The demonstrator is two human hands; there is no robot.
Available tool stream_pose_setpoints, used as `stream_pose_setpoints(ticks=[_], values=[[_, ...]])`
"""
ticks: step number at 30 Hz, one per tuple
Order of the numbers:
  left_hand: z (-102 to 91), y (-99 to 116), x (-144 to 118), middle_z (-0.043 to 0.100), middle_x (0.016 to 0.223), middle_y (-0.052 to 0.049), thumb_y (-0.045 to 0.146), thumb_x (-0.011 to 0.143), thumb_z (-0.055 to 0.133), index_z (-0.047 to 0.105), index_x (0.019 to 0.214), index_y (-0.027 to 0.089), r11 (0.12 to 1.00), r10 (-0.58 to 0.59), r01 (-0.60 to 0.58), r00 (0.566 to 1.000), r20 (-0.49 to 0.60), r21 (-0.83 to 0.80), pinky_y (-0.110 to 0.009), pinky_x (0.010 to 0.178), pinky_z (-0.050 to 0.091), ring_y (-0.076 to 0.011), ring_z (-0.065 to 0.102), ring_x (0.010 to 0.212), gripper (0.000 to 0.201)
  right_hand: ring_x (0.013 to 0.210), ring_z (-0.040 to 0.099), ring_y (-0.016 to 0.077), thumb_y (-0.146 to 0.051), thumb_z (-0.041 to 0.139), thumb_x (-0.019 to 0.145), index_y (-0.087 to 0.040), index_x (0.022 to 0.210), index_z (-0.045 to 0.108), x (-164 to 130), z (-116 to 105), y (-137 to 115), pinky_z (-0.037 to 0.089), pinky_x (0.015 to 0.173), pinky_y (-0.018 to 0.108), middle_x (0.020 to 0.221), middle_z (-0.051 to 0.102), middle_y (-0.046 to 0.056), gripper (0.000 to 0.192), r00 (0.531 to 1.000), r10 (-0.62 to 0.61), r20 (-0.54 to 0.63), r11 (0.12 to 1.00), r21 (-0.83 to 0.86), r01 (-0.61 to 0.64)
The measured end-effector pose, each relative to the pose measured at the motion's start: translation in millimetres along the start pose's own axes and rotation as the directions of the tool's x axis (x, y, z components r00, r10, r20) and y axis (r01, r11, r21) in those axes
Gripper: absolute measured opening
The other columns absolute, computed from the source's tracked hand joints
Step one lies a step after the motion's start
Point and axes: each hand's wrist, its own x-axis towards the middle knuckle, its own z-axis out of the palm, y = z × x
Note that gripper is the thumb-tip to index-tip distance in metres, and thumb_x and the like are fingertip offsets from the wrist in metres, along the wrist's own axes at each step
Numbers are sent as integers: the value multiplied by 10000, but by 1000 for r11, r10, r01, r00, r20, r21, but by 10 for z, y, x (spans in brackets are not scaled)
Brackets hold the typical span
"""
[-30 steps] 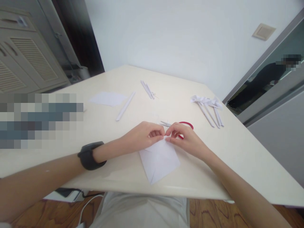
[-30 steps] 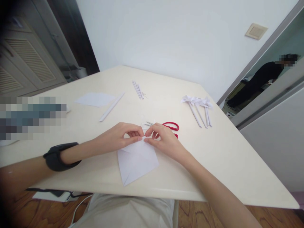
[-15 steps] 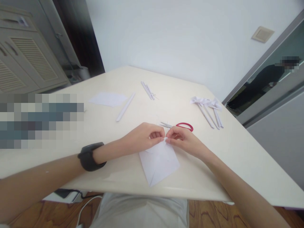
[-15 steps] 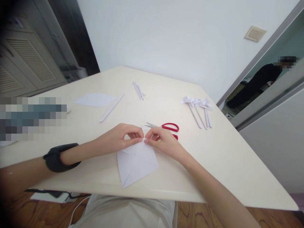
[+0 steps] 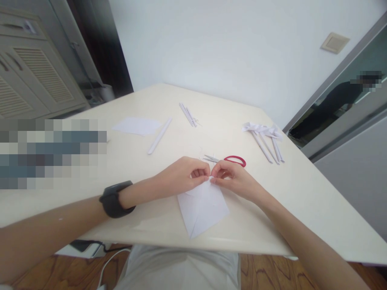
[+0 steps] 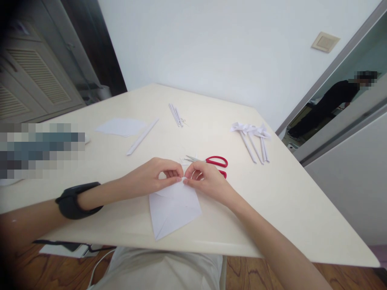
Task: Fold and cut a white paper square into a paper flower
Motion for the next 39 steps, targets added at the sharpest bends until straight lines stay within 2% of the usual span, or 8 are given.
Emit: stream_pose_setpoints(ticks=[10, 21, 28, 33, 39], values=[[20, -14, -4, 625, 722, -2, 202, 810, 454, 627, 796, 171, 998, 23, -26, 998, 53, 64, -226, 614, 383, -123, 545, 649, 176, 725, 593, 144, -280, 618, 745, -172, 722, 570, 1, -10, 4, 460, 669, 275, 772, 613, 11, 120, 999, 49, 16, 999, 22, -49], [22, -3, -12, 623, 713, 0, 201, 807, 452, 626, 793, 175, 997, 28, -33, 997, 75, 65, -225, 613, 383, -119, 542, 644, 176, 687, 561, 133, -278, 628, 744, -167, 697, 565, -20, -12, 0, 439, 650, 266, 740, 593, 5, 136, 999, -2, 36, 999, 47, 0], [-20, 2, -1, 633, 739, -5, 219, 813, 447, 613, 801, 171, 1000, -21, 21, 1000, 2, -13, -226, 641, 413, -123, 563, 682, 173, 692, 556, 132, -314, 631, 742, -178, 741, 586, 14, -33, 34, 438, 651, 263, 719, 581, -4, 142, 999, 35, -12, 988, 148, -33], [-38, 1, 10, 642, 753, -8, 226, 798, 466, 610, 799, 174, 997, -61, 60, 998, -25, -54, -237, 667, 433, -135, 580, 707, 153, 721, 568, 142, -303, 592, 767, -177, 777, 612, 19, -63, 20, 444, 672, 277, 771, 608, 13, 128, 999, 42, -29, 992, 118, -38], [-22, 20, 7, 636, 755, -6, 247, 790, 498, 581, 799, 174, 991, -49, 46, 999, -22, -123, -233, 645, 440, -132, 586, 699, 111, 662, 558, 124, -240, 565, 771, -174, 731, 582, -9, 22, -34, 433, 617, 246, 701, 591, -4, 79, 997, 37, -65, 994, 106, -30]])
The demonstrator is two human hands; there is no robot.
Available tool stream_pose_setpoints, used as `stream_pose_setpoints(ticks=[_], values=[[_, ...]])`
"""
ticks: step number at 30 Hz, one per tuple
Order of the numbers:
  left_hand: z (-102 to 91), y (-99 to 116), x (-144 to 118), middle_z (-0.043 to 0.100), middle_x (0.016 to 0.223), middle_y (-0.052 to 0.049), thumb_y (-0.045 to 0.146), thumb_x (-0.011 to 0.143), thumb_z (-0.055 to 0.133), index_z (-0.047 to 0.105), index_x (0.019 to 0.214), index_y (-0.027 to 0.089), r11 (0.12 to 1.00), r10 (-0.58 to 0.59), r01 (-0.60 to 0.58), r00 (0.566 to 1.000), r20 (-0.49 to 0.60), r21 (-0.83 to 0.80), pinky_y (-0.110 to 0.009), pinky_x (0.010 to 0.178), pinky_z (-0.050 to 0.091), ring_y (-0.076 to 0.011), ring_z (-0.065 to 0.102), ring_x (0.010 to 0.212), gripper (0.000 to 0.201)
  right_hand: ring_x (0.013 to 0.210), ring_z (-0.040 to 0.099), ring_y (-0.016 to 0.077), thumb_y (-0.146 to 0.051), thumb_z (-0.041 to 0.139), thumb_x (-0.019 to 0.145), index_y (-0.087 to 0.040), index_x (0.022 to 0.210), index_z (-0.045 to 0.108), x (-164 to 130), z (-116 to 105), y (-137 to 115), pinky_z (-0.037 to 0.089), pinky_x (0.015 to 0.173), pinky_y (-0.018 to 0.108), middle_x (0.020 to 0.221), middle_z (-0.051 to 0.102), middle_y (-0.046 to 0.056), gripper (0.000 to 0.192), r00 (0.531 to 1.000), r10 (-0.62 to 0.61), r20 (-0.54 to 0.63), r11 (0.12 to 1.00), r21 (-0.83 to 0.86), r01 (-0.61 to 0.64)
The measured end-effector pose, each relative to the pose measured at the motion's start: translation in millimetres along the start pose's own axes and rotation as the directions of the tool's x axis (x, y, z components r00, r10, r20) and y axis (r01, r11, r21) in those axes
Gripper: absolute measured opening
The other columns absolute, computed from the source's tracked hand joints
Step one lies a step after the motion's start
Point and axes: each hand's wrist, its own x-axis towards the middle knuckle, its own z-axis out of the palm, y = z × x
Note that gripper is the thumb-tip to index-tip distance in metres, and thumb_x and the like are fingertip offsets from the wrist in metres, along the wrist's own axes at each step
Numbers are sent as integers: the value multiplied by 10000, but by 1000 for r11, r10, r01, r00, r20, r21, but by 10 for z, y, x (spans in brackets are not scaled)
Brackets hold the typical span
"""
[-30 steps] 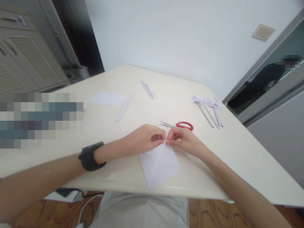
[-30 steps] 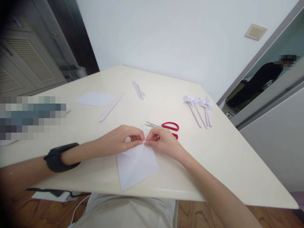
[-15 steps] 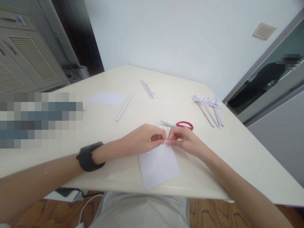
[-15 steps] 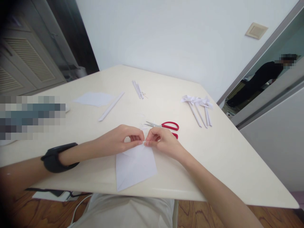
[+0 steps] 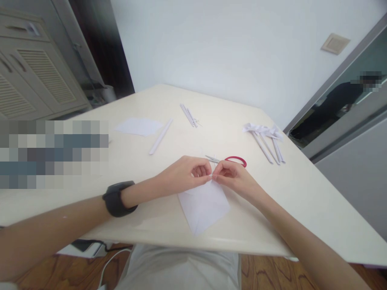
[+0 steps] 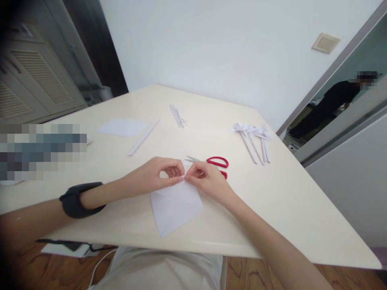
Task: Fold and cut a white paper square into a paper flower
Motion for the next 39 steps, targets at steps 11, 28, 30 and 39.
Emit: stream_pose_setpoints(ticks=[11, 28, 30, 39], values=[[11, -29, -9, 627, 738, 1, 222, 788, 494, 575, 792, 177, 1000, 0, 0, 1000, -15, 18, -236, 640, 438, -130, 584, 689, 92, 696, 561, 130, -235, 536, 790, -175, 747, 567, -11, 51, -9, 447, 652, 261, 759, 593, 6, 80, 998, -43, -46, 997, -66, 40], [90, 5, -29, 613, 759, 0, 181, 800, 476, 587, 780, 170, 995, 76, -69, 992, -98, 77, -241, 679, 439, -120, 554, 703, 113, 631, 498, 118, -112, 509, 744, -180, 648, 472, -77, 179, -77, 406, 573, 245, 678, 524, -13, 123, 964, -180, -196, 950, -288, 119], [81, -7, -17, 615, 756, -1, 197, 806, 471, 580, 788, 170, 999, 34, -32, 996, -81, 22, -241, 673, 449, -122, 565, 703, 113, 639, 505, 119, -125, 510, 757, -178, 671, 489, -64, 165, -64, 412, 578, 246, 690, 535, -8, 103, 966, -178, -184, 955, -268, 125], [55, 7, -8, 605, 839, -10, 175, 802, 491, 582, 797, 172, 994, 107, -109, 982, -155, -4, -235, 685, 474, -120, 575, 764, 92, 661, 527, 113, -144, 501, 794, -172, 725, 513, -65, 139, -98, 422, 597, 237, 718, 561, -8, 75, 968, -176, -177, 969, -202, 139]])
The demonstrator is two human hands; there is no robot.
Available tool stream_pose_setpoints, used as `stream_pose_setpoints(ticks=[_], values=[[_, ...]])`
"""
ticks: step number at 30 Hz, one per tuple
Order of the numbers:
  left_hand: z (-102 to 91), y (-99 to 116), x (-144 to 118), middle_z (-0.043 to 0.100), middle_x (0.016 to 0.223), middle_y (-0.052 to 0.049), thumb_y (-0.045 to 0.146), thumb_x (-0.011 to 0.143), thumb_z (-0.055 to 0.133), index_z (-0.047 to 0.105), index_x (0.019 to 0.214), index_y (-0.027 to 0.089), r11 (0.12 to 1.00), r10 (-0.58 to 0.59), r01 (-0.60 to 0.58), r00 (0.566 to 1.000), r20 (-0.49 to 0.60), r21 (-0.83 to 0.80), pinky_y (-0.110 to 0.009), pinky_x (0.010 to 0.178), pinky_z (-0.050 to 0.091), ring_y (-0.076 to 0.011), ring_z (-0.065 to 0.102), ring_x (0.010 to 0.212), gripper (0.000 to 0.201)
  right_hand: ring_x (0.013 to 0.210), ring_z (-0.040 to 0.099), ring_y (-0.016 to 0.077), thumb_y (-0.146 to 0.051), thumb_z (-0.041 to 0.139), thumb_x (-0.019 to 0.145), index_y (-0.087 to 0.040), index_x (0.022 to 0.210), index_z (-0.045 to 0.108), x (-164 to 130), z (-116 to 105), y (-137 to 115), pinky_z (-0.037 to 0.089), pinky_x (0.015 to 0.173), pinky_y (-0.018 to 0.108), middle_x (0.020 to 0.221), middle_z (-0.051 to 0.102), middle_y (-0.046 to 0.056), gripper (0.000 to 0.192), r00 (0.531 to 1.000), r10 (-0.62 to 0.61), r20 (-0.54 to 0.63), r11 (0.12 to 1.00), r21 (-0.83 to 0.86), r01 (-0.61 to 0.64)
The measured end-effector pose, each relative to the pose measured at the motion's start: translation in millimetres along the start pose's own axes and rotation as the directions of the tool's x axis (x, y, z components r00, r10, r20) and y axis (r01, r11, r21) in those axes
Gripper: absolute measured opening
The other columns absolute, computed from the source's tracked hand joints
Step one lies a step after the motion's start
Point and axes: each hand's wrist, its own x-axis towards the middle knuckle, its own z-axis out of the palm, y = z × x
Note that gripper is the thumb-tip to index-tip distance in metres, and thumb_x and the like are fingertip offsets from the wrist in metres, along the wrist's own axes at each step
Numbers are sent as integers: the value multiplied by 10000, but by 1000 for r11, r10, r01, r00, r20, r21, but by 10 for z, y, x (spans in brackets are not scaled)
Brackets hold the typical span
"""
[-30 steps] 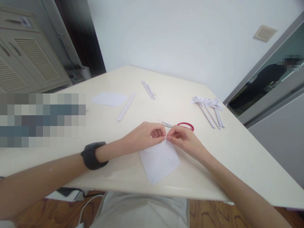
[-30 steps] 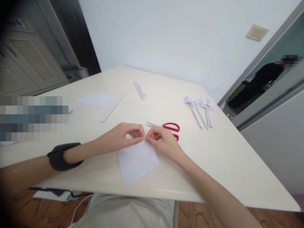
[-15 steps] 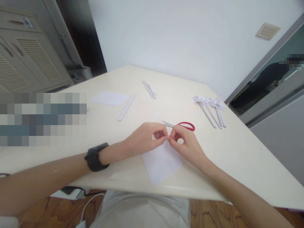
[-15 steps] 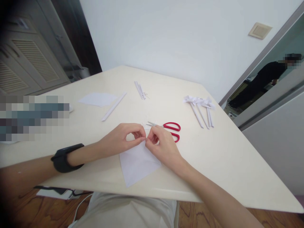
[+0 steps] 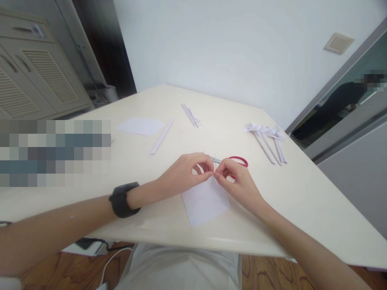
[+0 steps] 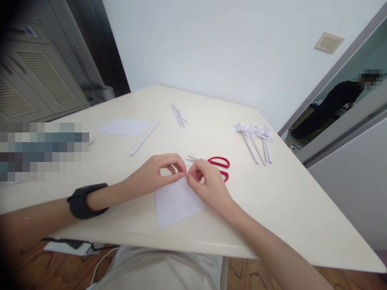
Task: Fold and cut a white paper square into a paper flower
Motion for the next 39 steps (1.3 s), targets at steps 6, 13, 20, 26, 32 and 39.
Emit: stream_pose_setpoints(ticks=[6, 13, 20, 26, 32, 39], values=[[50, 14, -71, 590, 811, -13, 88, 782, 497, 591, 806, 156, 950, 215, -191, 974, -74, 246, -248, 707, 444, -113, 533, 756, 118, 587, 475, 92, -99, 535, 745, -179, 659, 440, -61, 80, -32, 366, 533, 218, 644, 495, -36, 151, 989, -63, -135, 996, -67, 55], [-69, 92, -40, 617, 813, -16, 124, 801, 520, 607, 799, 161, 970, 211, -191, 969, -130, 148, -248, 732, 462, -117, 553, 781, 94, 692, 526, 116, -177, 533, 826, -168, 746, 540, -44, -60, -46, 415, 646, 256, 735, 545, 1, 81, 983, -147, -106, 988, 23, 150], [-175, 157, -25, 621, 846, -27, 188, 821, 544, 604, 816, 147, 982, 101, -105, 994, -33, -160, -247, 742, 492, -117, 583, 774, 73, 757, 525, 130, -201, 584, 819, -178, 800, 593, -6, -152, -43, 421, 709, 284, 797, 559, 19, 31, 968, -247, -47, 943, 219, 252], [-161, 171, -50, 620, 841, -28, 172, 815, 556, 607, 813, 149, 965, 153, -146, 988, 16, -219, -249, 748, 485, -117, 580, 787, 56, 764, 523, 134, -173, 621, 788, -186, 802, 590, -23, -109, -43, 425, 715, 291, 801, 550, 16, 36, 964, -265, -24, 909, 328, 258], [-165, 234, -68, 621, 817, -27, 151, 807, 543, 603, 792, 157, 979, 170, -169, 985, 3, -114, -246, 720, 488, -116, 575, 759, 63, 742, 517, 131, -211, 632, 784, -189, 780, 576, -18, -112, -42, 436, 698, 289, 786, 546, 13, 60, 965, -263, -27, 911, 323, 257], [-128, 266, -87, 616, 769, -19, 130, 792, 529, 592, 779, 174, 962, 267, -265, 963, -32, 65, -236, 685, 482, -112, 557, 722, 77, 716, 522, 130, -243, 631, 785, -185, 750, 548, -26, -90, -39, 443, 663, 282, 761, 542, 11, 108, 954, -296, -57, 933, 197, 301]])
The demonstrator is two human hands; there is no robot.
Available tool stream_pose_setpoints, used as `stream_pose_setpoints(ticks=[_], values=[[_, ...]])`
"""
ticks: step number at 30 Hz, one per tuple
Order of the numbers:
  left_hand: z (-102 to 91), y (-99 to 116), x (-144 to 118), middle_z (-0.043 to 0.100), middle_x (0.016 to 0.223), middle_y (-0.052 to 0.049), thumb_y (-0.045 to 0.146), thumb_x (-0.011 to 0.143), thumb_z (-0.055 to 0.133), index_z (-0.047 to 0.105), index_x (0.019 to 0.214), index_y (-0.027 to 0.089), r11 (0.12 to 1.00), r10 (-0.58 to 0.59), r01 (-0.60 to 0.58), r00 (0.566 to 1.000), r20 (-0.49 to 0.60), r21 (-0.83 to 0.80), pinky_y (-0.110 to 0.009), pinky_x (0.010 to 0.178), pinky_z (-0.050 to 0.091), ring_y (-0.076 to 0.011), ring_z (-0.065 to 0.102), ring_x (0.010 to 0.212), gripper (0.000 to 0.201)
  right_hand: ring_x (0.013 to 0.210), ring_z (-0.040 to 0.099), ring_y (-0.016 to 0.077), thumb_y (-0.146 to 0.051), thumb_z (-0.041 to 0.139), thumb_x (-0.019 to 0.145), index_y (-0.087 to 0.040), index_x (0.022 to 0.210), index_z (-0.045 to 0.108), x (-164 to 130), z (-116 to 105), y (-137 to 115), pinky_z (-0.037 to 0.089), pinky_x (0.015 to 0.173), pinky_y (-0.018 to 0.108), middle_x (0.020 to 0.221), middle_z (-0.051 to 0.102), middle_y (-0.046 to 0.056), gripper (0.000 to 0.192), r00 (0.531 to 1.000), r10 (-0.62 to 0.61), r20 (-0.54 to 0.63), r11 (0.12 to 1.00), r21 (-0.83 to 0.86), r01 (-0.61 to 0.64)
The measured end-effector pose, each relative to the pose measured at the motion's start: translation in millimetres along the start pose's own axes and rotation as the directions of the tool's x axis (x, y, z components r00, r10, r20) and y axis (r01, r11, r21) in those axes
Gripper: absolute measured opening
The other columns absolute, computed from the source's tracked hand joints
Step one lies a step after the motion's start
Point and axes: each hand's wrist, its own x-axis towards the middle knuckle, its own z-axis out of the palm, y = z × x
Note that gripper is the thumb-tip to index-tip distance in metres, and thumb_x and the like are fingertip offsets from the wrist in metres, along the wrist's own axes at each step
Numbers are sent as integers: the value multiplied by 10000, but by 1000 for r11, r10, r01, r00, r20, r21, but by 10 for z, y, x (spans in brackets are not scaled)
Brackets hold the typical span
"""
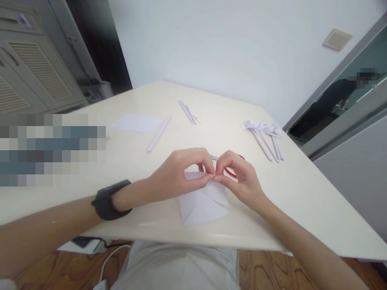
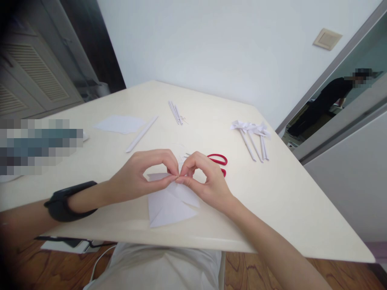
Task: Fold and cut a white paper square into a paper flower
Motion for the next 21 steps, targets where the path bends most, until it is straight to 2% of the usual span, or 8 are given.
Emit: stream_pose_setpoints(ticks=[5, 10, 15, 21], values=[[15, 13, -24, 626, 762, -16, 146, 806, 523, 594, 791, 192, 996, 48, -46, 999, -24, 73, -243, 691, 482, -119, 564, 741, 86, 726, 520, 133, -202, 631, 782, -185, 763, 553, -22, 18, -8, 442, 665, 284, 755, 542, 12, 83, 998, -48, -26, 999, -2, 48], [42, -7, -51, 636, 759, -22, 132, 792, 543, 594, 788, 201, 991, 119, -113, 991, -69, 75, -257, 677, 482, -130, 577, 738, 86, 746, 530, 148, -210, 619, 791, -187, 777, 551, -38, 24, -12, 456, 684, 305, 761, 549, 21, 73, 997, -67, -29, 998, 7, 67], [73, -15, -85, 640, 769, -29, 154, 791, 544, 594, 773, 231, 995, 85, -80, 993, -86, 55, -266, 683, 497, -139, 592, 742, 93, 751, 535, 159, -226, 607, 796, -194, 776, 538, -52, 46, -18, 463, 675, 315, 763, 557, 29, 79, 996, -92, -15, 996, -6, 92], [75, 7, -75, 644, 770, -26, 136, 784, 549, 597, 767, 228, 995, 100, -101, 991, -86, -9, -256, 690, 501, -131, 593, 746, 106, 737, 535, 162, -205, 598, 795, -197, 774, 527, -65, 52, -12, 463, 678, 329, 766, 566, 33, 74, 987, -162, -17, 986, -38, 161]])
